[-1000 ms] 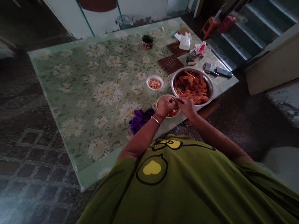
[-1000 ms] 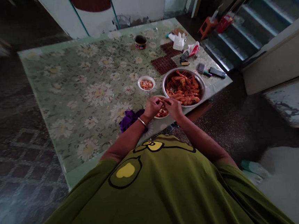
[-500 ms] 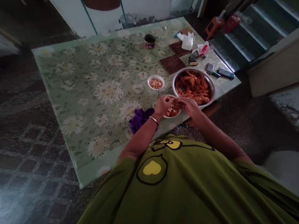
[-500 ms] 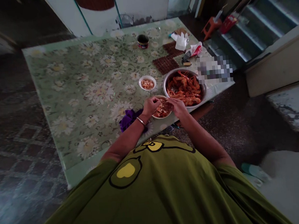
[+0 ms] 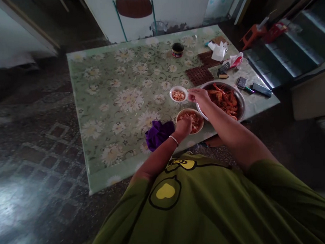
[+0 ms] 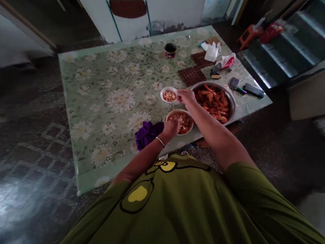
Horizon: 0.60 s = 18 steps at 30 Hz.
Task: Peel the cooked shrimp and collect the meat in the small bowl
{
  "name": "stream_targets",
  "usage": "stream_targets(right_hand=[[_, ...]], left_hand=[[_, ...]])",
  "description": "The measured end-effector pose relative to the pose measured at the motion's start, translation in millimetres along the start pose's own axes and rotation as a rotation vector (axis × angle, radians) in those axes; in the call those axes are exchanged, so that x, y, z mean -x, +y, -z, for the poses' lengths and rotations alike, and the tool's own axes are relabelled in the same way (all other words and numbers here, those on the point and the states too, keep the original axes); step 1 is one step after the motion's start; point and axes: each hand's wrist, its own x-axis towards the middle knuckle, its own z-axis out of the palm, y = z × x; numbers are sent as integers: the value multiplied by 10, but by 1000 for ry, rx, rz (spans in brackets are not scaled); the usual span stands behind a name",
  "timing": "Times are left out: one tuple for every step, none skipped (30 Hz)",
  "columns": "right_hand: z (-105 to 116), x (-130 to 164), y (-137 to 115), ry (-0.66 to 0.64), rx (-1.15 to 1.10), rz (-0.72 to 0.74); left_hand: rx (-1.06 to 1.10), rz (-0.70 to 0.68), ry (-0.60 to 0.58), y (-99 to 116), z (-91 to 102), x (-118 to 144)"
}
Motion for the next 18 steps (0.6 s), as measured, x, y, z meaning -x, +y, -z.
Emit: stream_targets(right_hand=[[-42, -86, -47, 9, 22, -22], [-52, -157, -87, 25, 38, -50], [-22, -212, -121, 42, 42, -72], [53, -251, -147, 61, 30, -77], [171, -274, -164, 75, 4, -59], [331, -283, -170, 82, -27, -25], [523, -278, -163, 88, -57, 17], [738, -260, -142, 104, -78, 60], [961, -231, -104, 131, -85, 99], [1181, -195, -51, 170, -73, 130], [1385, -155, 15, 213, -44, 147], [1566, -115, 93, 253, -3, 148], [1718, -81, 176, 282, 48, 137], [1840, -55, 260, 295, 115, 120], [1931, -40, 339, 288, 198, 108], [1994, -39, 407, 264, 298, 110], [2032, -51, 461, 230, 415, 131], [2050, -77, 501, 188, 545, 167]], left_hand=[[-15, -8, -9, 10, 10, 7], [-25, -16, -11, 16, 19, 12], [-34, -24, -4, 20, 25, 14], [-41, -33, 7, 22, 29, 16], [-47, -42, 20, 22, 31, 17], [-54, -49, 37, 21, 31, 18], [-60, -57, 57, 19, 30, 18], [-64, -65, 80, 18, 27, 18], [-67, -71, 102, 17, 24, 16], [-73, -76, 119, 18, 22, 13], [-81, -79, 128, 19, 20, 9], [-91, -81, 124, 23, 20, 4], [-101, -87, 113, 29, 21, 0], [-113, -98, 101, 37, 24, -2], [-123, -114, 94, 47, 26, -2], [-132, -132, 93, 59, 27, 1], [-139, -147, 99, 73, 26, 8], [-145, -155, 110, 87, 21, 17]])
